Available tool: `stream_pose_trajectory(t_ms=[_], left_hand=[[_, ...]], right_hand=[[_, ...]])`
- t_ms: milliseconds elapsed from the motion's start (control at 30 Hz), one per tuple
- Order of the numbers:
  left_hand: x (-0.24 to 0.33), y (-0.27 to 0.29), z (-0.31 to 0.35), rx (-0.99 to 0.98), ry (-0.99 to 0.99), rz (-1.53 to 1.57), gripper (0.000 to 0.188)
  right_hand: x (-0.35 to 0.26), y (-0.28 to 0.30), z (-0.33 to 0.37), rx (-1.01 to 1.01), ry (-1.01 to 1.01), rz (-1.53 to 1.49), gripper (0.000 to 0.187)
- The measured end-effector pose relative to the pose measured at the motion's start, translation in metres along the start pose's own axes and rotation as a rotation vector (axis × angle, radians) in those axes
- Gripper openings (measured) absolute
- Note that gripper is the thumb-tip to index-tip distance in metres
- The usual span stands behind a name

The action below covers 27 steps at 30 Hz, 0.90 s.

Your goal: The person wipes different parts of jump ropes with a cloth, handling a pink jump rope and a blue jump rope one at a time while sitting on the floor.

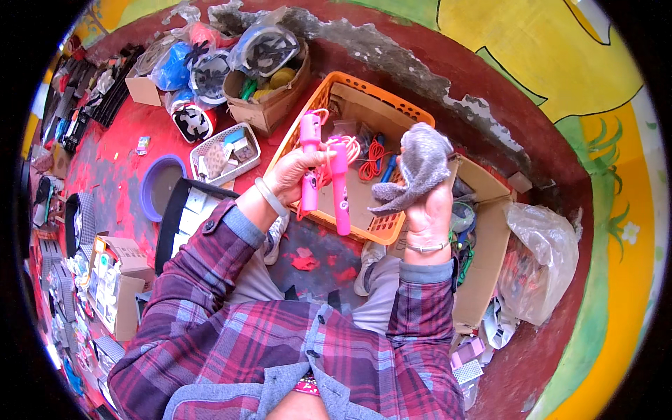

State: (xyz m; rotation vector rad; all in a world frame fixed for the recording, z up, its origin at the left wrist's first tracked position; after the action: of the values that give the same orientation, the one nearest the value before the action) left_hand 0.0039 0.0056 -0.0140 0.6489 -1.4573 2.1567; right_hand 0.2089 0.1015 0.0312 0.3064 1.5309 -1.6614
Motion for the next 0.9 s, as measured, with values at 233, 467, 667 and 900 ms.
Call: stream_pose_trajectory(t_ms=[233,467,667,900], left_hand=[[0.013,-0.008,0.005,-0.019,-0.099,0.035,0.031],[0.005,-0.011,0.010,0.039,-0.108,0.030,0.026],[-0.015,0.011,-0.011,0.049,-0.082,0.192,0.018],[-0.023,0.007,-0.009,0.086,-0.061,-0.043,0.017]], right_hand=[[0.022,0.004,0.003,-0.033,-0.300,0.072,0.037],[0.048,-0.028,0.020,-0.287,-0.240,0.258,0.029],[0.078,-0.025,0.010,-0.444,0.404,1.053,0.053],[0.084,-0.020,0.009,-0.382,0.276,1.174,0.057]])
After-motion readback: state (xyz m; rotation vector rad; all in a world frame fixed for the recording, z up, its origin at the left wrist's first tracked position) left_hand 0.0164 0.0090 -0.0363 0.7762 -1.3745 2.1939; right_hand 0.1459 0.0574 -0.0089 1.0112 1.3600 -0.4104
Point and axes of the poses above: each hand's wrist, its own z-axis away from the middle knuckle, its own y-axis out of the back of the hand, x = y × z, the point moved 3 cm from there along -z, towards the middle knuckle, and after that the axes turned 7 degrees about x, right-handed, at the moved point
